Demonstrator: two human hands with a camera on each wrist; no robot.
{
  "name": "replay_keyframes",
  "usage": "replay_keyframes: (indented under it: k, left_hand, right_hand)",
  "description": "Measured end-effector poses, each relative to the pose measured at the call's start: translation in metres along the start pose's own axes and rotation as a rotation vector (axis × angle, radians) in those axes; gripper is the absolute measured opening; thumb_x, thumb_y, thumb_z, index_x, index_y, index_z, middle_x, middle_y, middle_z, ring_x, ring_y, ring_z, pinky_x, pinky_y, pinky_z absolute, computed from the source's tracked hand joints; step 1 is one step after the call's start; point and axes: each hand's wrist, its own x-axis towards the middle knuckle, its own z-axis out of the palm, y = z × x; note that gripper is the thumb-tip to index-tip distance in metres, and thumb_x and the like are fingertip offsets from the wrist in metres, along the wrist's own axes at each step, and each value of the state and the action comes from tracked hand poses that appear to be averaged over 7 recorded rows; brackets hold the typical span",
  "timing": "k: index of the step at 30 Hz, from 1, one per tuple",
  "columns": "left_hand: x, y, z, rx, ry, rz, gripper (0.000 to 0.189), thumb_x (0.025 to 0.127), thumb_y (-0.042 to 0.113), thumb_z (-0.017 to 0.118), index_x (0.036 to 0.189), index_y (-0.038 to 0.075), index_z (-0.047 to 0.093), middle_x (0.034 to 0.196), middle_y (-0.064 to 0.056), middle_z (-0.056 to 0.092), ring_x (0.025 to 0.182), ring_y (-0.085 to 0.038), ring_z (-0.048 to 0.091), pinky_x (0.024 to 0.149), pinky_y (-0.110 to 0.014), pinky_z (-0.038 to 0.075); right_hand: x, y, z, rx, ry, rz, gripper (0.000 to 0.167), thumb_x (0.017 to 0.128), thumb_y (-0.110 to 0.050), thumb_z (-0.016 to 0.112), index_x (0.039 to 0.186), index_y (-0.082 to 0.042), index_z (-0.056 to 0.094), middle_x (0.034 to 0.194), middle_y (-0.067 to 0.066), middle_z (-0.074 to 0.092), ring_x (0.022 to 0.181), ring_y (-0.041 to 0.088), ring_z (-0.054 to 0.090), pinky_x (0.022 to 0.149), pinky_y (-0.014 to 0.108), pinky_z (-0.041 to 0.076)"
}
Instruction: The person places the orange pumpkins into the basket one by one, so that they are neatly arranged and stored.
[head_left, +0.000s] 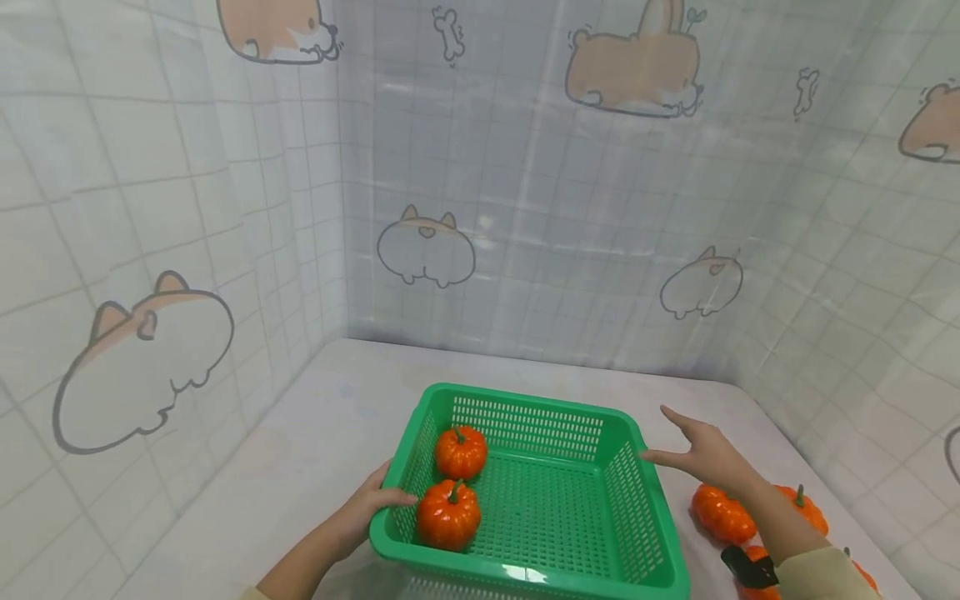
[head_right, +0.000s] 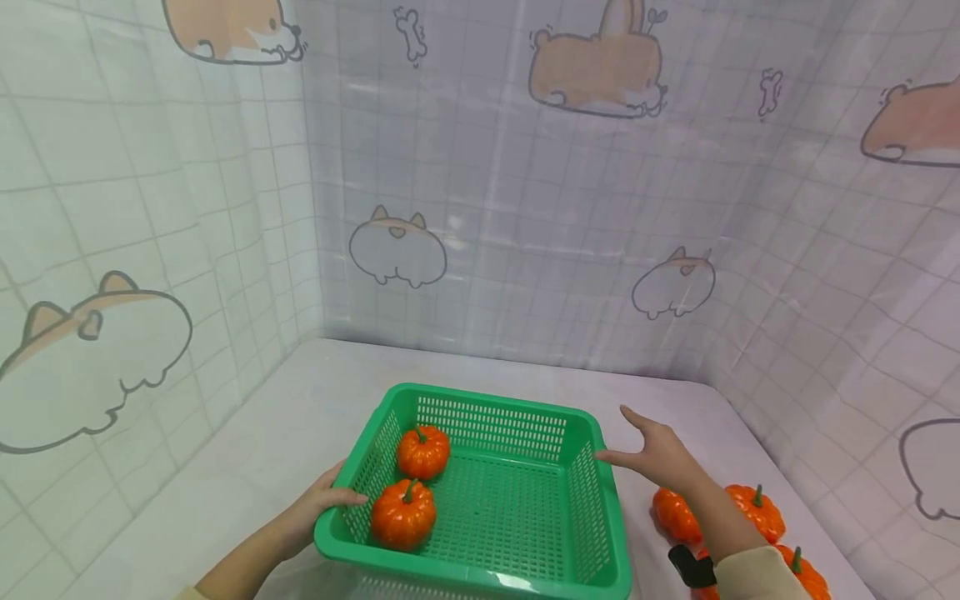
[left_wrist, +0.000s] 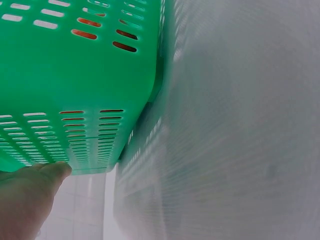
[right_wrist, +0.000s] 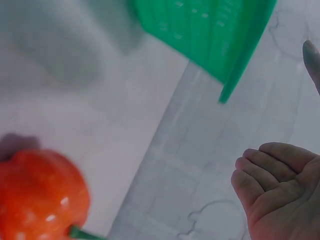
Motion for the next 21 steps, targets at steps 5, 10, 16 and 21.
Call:
replay_keyframes:
  k: [5, 10, 16, 21]
  left_hand:
    - [0.0, 0.0, 0.0, -0.001, 0.004, -0.004, 0.076, 0.089, 0.013, 0.047, 0.148, -0.001, 0.0, 0.144, -0.033, 0.029, 0.115, -0.024, 0.055, 0.091, -0.041, 0.052]
    - [0.0, -0.001, 0.0, -0.006, 0.0, -0.005, 0.076, 0.09, 0.013, 0.047, 0.148, -0.002, 0.001, 0.142, -0.032, 0.03, 0.114, -0.023, 0.056, 0.092, -0.04, 0.052]
    - [0.0, 0.0, 0.0, -0.002, -0.001, 0.002, 0.076, 0.09, 0.013, 0.047, 0.148, -0.001, 0.0, 0.143, -0.032, 0.029, 0.116, -0.023, 0.054, 0.092, -0.04, 0.052]
    - [0.0, -0.002, -0.001, 0.002, 0.002, -0.003, 0.077, 0.089, 0.014, 0.047, 0.148, -0.001, 0.001, 0.144, -0.032, 0.029, 0.116, -0.023, 0.054, 0.093, -0.04, 0.052]
  right_hand:
    - [-0.008, 0.021, -0.002, -0.048, -0.008, 0.065, 0.094, 0.08, -0.053, 0.064, 0.142, 0.008, 0.028, 0.139, 0.036, 0.033, 0.122, 0.055, 0.036, 0.091, 0.066, 0.039]
    - [-0.017, 0.044, 0.0, -0.082, -0.021, 0.124, 0.094, 0.081, -0.053, 0.063, 0.14, 0.011, 0.028, 0.137, 0.039, 0.034, 0.12, 0.056, 0.038, 0.09, 0.066, 0.04]
    - [-0.024, 0.062, 0.002, -0.037, -0.082, 0.264, 0.103, 0.079, -0.06, 0.061, 0.142, 0.011, 0.021, 0.138, 0.042, 0.028, 0.119, 0.056, 0.037, 0.09, 0.066, 0.041]
    - [-0.033, 0.076, 0.007, -0.045, -0.109, 0.294, 0.101, 0.08, -0.058, 0.061, 0.14, 0.014, 0.023, 0.135, 0.043, 0.031, 0.118, 0.057, 0.036, 0.088, 0.066, 0.042]
